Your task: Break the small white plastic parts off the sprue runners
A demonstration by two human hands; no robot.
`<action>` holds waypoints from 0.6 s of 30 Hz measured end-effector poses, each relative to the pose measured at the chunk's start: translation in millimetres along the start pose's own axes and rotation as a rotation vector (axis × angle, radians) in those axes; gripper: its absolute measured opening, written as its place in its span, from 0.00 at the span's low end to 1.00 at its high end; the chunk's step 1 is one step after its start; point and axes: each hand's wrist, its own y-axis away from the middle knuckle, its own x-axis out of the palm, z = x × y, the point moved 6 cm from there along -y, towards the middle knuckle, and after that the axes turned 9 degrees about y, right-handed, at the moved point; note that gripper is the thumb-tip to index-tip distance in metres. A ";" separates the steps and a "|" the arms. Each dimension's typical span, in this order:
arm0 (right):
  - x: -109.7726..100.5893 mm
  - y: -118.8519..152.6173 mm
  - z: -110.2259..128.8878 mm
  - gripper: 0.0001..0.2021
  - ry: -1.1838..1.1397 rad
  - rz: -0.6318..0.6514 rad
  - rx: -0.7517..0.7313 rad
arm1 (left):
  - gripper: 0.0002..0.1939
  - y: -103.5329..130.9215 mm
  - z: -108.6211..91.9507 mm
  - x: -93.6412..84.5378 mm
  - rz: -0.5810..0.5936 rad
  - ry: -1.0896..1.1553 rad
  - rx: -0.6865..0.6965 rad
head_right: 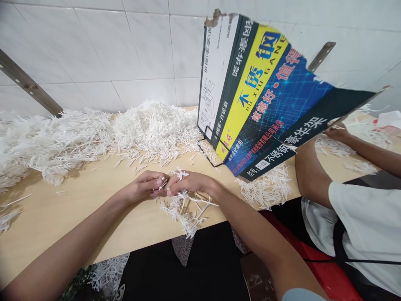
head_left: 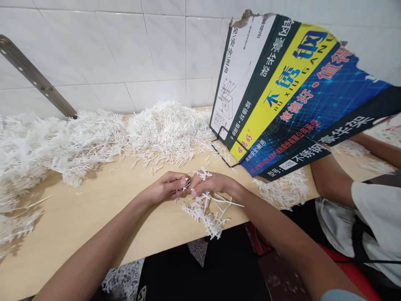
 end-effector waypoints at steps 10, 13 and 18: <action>-32.1 3.2 -6.4 0.20 0.017 -0.596 0.005 | 0.17 7.8 -35.2 -39.7 -0.581 -0.482 0.290; -32.9 -0.7 -8.4 0.21 0.047 -0.647 -0.033 | 0.21 6.2 -33.7 -27.9 -0.522 -0.618 0.254; -30.9 -2.2 -6.6 0.21 0.109 -0.608 -0.037 | 0.21 2.0 -30.5 -16.2 -0.448 -0.785 0.206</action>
